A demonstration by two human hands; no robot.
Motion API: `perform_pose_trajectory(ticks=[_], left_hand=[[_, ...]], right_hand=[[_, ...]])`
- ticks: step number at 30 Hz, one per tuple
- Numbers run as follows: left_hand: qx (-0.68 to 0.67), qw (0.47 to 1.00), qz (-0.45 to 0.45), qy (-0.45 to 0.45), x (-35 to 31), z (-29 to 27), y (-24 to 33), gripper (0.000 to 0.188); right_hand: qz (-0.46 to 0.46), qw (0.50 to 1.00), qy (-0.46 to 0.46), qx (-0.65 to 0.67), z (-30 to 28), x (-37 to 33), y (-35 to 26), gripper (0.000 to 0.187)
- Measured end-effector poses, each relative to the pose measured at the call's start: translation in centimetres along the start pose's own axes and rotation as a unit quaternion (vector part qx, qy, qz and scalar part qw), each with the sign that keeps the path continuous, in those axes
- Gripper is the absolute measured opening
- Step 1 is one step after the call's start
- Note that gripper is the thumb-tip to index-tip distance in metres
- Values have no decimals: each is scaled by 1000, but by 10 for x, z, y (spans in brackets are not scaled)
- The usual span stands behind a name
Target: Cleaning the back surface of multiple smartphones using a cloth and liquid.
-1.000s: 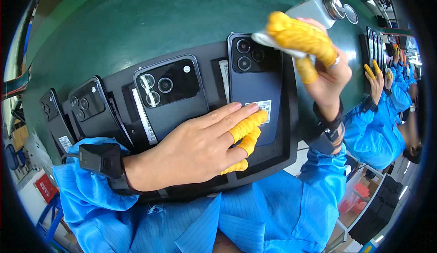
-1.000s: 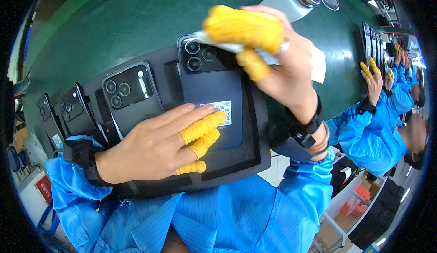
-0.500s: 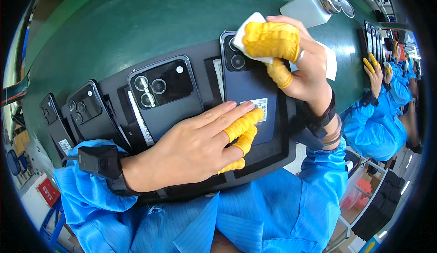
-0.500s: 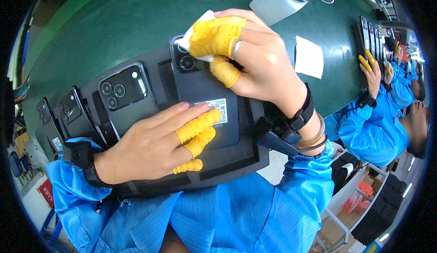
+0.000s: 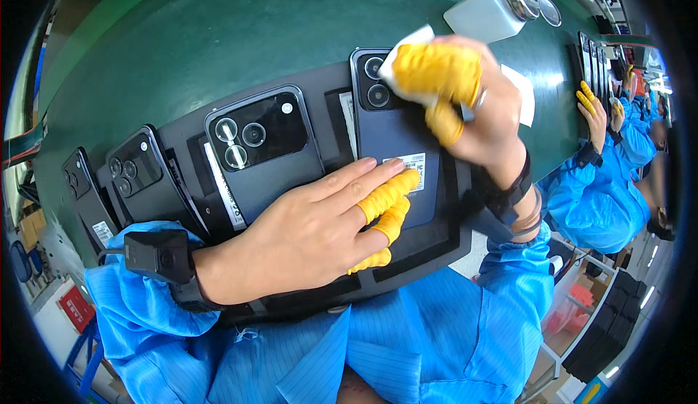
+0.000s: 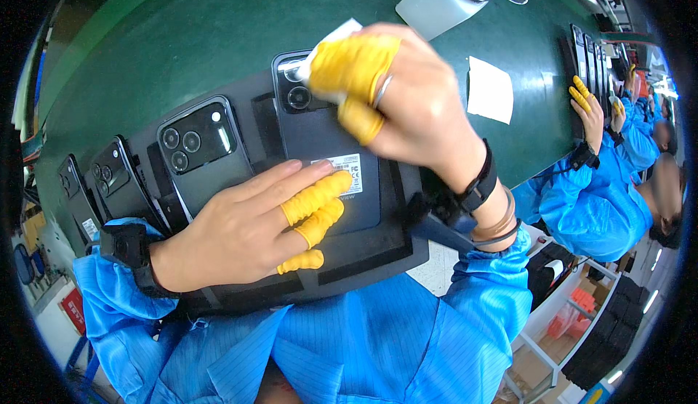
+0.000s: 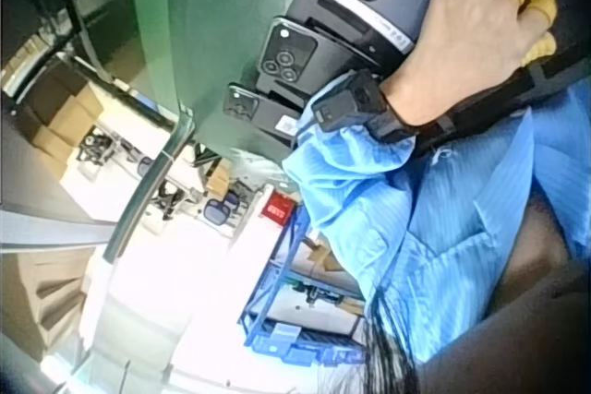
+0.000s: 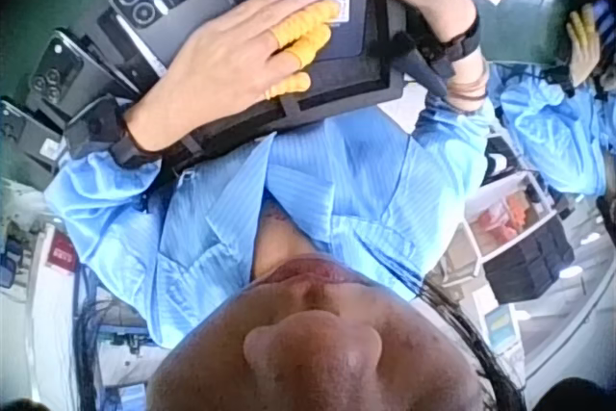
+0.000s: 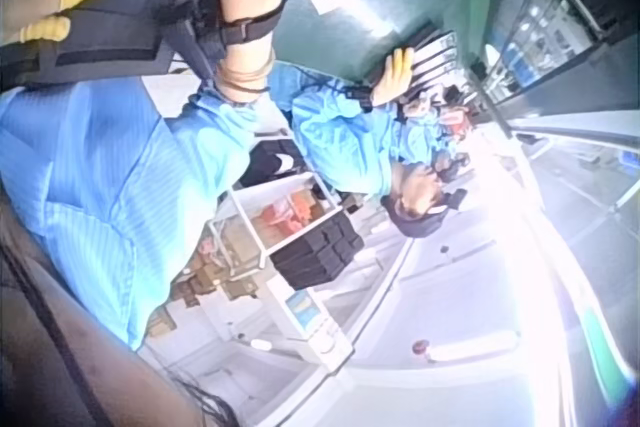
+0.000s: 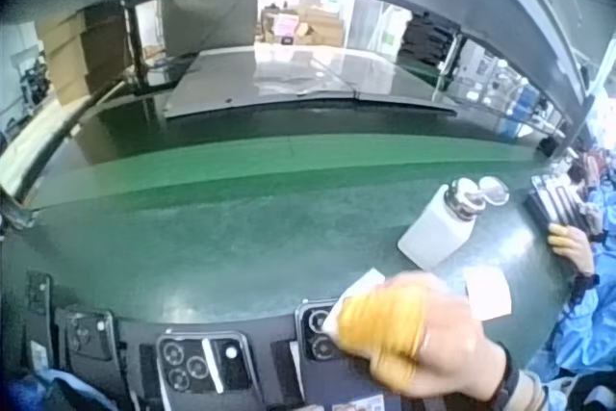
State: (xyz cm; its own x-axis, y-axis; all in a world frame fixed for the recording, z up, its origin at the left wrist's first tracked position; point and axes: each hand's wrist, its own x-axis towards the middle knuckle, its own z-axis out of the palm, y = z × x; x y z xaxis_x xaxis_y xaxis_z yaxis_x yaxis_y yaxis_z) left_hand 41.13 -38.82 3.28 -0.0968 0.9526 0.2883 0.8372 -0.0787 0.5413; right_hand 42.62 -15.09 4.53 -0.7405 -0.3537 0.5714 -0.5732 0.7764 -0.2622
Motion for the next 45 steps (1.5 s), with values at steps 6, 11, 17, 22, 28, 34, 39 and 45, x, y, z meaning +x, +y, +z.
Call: perform_pose_trajectory(ticks=[6, 11, 17, 22, 28, 34, 39, 45], left_hand=[[-11, 1000, -2, 2, 1, 0, 0, 44], [-9, 1000, -2, -8, 2, -1, -2, 43], [-9, 1000, 6, -12, 4, -2, 0, 45], [29, 998, 14, -51, 2, -8, -5, 48], [86, 994, 34, -60, 9, -12, -3, 49], [115, 991, 48, -49, 8, -14, 1, 47], [122, 989, 63, -53, 8, -13, 3, 44], [129, 987, 63, -67, 3, -10, 2, 44]], right_hand=[[53, 995, 72, -40, 1, -6, 20, 28], [25, 995, -15, 90, 0, -7, 12, 27], [78, 996, 26, 27, -24, -17, 21, 27], [37, 996, 39, 70, 16, -6, 2, 23], [18, 996, 71, 46, 18, -14, -7, 21], [21, 997, 72, -10, 9, -6, -6, 22], [15, 995, 98, -16, 9, -7, -12, 19], [43, 997, 49, -29, 18, -9, -24, 18]])
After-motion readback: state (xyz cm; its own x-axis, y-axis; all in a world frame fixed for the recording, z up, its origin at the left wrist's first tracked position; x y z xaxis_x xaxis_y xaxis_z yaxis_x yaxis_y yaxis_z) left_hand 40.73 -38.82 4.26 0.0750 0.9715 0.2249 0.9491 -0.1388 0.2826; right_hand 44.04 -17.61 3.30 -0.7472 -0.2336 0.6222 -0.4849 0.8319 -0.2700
